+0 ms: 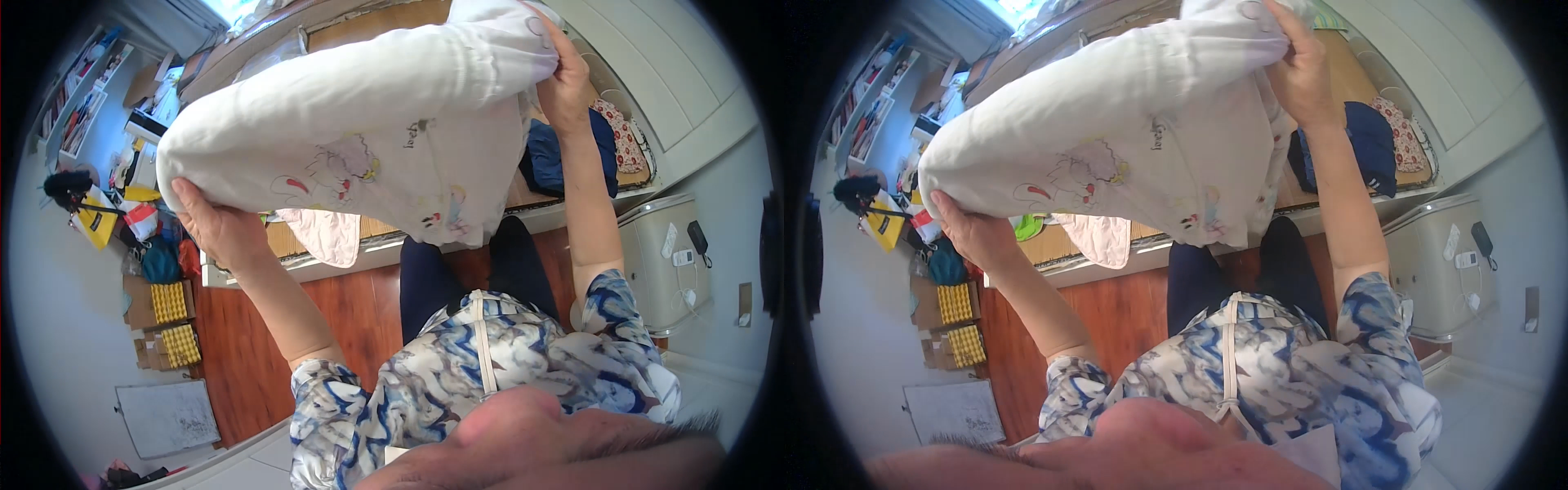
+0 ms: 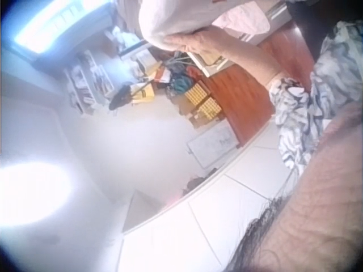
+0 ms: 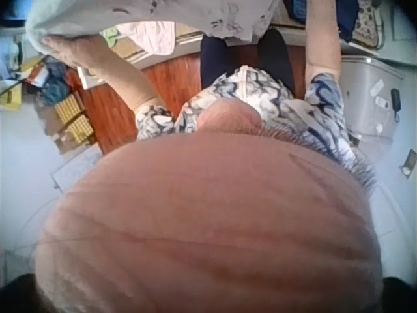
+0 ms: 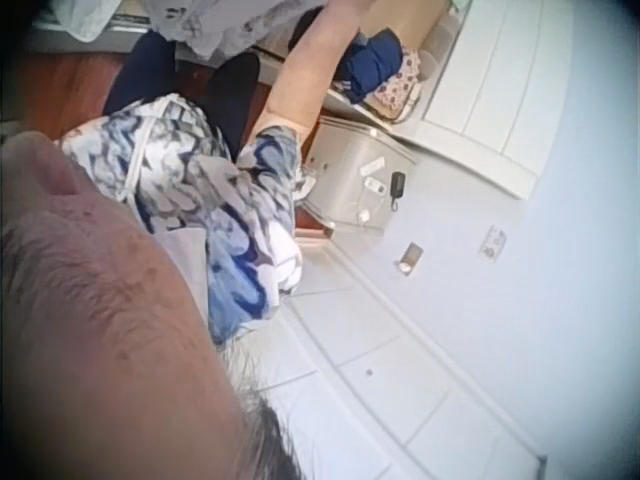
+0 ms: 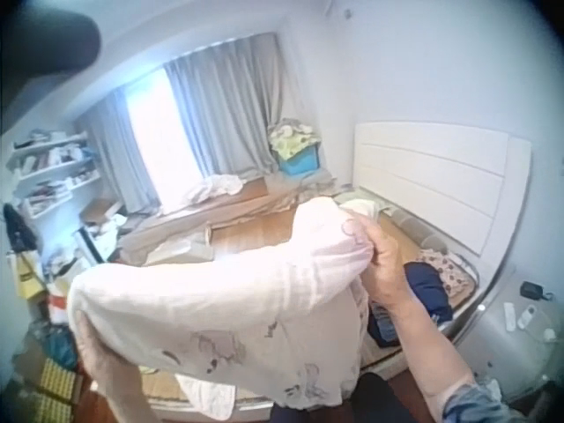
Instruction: The person folds a floral garment and a white garment with cartoon prints.
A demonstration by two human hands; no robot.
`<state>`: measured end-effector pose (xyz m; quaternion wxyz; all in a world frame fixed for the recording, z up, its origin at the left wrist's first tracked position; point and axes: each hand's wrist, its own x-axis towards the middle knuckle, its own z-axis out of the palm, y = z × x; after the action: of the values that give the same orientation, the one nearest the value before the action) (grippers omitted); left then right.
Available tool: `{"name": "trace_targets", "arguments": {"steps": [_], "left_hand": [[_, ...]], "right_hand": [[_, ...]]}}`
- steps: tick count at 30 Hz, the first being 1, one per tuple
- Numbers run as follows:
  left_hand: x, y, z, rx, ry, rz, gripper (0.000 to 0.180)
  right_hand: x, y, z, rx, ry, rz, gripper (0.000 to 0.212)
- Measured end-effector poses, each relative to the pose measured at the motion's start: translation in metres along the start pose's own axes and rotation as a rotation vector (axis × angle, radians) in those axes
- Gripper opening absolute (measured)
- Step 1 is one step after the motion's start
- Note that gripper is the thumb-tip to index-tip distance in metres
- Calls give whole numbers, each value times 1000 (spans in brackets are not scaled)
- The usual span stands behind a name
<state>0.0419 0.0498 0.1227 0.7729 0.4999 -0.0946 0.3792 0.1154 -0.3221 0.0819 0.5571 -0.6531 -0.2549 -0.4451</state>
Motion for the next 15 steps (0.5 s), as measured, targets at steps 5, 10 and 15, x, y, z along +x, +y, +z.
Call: {"name": "trace_targets", "arguments": {"steps": [5, 10, 15], "left_hand": [[-30, -39, -29, 181, 174, -235, 45], [-114, -108, -91, 325, 86, -559, 41], [-185, -116, -80, 508, -459, -822, 63]], "right_hand": [[-74, -24, -9, 71, -352, 482, 20], [-161, 6, 14, -114, -490, 451, 23], [-192, -5, 39, -76, -635, 478, 23]]}}
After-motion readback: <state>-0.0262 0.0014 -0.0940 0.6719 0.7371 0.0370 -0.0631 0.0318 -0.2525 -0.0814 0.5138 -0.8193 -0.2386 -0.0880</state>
